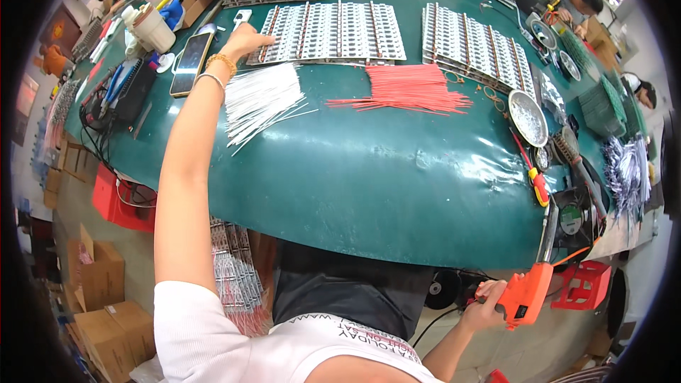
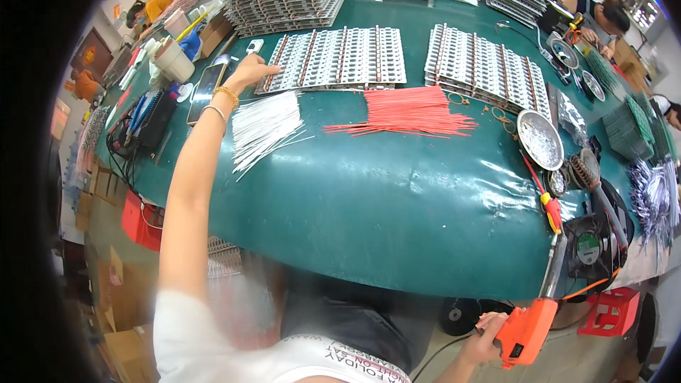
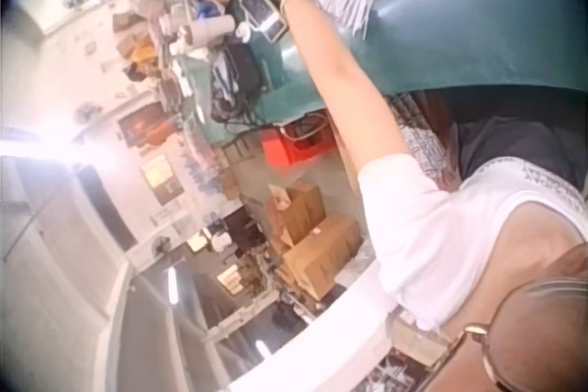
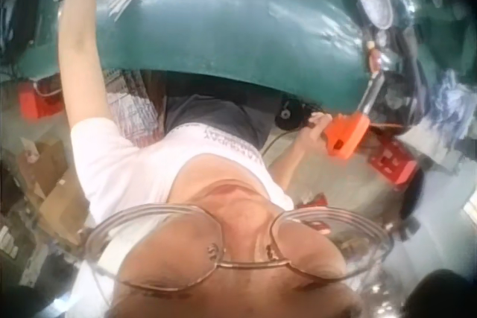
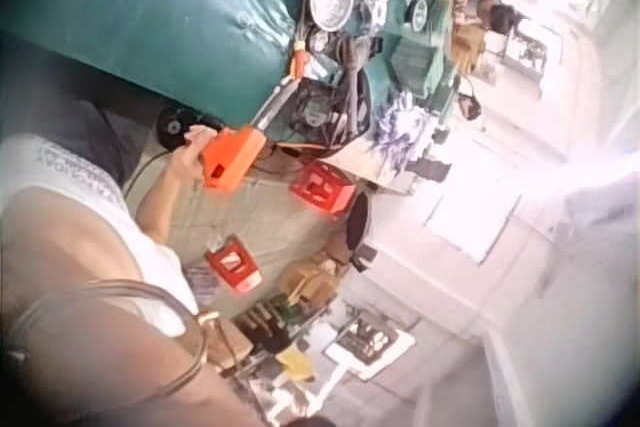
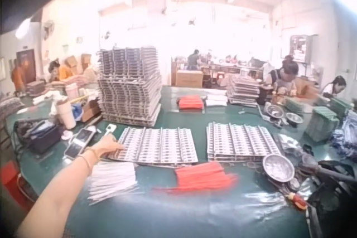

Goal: The person uses a soldering iron to attach red and white wires to a grid of electronic components on a workbench. They repeatedly pick up individual wires, position them against the component terminals, and apply the soldering iron to secure the connections.

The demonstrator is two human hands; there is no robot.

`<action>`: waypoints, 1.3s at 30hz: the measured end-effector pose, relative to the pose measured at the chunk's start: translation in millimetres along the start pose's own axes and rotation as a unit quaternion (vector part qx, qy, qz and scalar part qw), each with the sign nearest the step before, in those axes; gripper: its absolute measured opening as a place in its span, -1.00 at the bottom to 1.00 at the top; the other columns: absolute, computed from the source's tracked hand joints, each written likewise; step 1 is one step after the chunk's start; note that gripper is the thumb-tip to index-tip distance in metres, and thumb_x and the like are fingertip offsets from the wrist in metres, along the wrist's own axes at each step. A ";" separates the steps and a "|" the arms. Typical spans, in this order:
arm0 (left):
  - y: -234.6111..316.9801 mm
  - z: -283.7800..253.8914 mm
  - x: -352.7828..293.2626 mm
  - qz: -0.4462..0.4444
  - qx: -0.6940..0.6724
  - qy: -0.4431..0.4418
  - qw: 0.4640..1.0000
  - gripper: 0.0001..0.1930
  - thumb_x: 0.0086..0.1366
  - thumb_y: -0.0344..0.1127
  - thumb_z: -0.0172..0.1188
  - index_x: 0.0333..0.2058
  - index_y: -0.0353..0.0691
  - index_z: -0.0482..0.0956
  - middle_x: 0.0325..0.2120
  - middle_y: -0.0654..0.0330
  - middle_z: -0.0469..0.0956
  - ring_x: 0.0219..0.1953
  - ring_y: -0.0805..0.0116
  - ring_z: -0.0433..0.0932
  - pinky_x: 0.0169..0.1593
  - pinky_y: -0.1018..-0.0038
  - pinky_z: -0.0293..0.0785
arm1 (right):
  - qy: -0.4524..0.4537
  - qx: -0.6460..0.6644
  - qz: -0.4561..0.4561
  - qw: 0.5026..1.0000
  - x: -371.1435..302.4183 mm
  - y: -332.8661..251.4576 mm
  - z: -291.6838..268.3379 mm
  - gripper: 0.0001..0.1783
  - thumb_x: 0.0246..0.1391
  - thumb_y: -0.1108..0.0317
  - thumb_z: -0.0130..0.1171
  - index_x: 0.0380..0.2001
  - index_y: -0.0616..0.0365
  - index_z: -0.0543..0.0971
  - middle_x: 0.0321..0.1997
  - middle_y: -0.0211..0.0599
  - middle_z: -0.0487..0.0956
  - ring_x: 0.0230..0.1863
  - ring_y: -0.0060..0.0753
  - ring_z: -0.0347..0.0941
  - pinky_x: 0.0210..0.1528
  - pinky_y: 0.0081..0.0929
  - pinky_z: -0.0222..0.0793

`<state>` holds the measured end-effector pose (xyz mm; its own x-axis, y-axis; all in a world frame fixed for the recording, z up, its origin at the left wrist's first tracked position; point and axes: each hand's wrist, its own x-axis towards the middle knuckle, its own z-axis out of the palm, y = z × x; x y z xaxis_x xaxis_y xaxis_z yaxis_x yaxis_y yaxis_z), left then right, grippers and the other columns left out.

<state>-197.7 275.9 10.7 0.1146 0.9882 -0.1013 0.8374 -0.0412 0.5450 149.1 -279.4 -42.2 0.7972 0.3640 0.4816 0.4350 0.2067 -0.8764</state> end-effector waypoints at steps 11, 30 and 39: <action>42.0 -32.8 -19.3 -0.001 -0.492 -0.016 0.871 -0.80 0.00 -0.45 0.25 -0.35 -0.37 0.55 -0.42 0.15 0.60 -0.45 0.37 0.61 -0.34 0.46 0.60 | 0.038 -0.020 0.031 0.999 -15.7 2.2 -31.0 -0.63 0.22 0.54 -0.04 0.06 0.49 0.30 -0.65 -0.42 0.30 -0.67 -0.62 0.18 -0.51 -0.60 0.24; 108.6 155.8 -414.2 0.027 -0.582 -0.131 0.802 -0.61 0.37 -0.41 0.03 0.13 -0.36 0.24 0.03 0.13 0.41 -0.04 0.46 0.45 -0.01 0.48 0.46 | -0.049 -0.046 -0.046 0.997 -20.0 -10.3 3.5 -0.81 0.15 0.59 -0.03 -0.15 0.42 0.40 -0.56 -0.30 0.45 -0.50 -0.40 0.39 -0.20 -0.33 0.40; 128.6 62.9 -303.8 0.163 -0.218 -0.274 0.922 -0.70 0.30 -0.23 0.16 -0.52 -0.33 0.59 -0.67 0.18 0.58 -0.70 0.43 0.52 -0.57 0.48 0.40 | -0.124 -0.147 -0.051 0.980 -19.6 -0.9 26.0 -0.81 0.06 0.56 0.15 -0.24 0.40 0.49 -0.24 -0.08 0.59 -0.07 -0.13 0.54 0.05 -0.19 0.38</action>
<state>-91.2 -38.8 59.2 0.6754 0.7061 -0.2128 0.4295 -0.1420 0.8918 122.2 -263.0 -50.7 0.6331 0.5718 0.5217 0.6377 -0.0032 -0.7703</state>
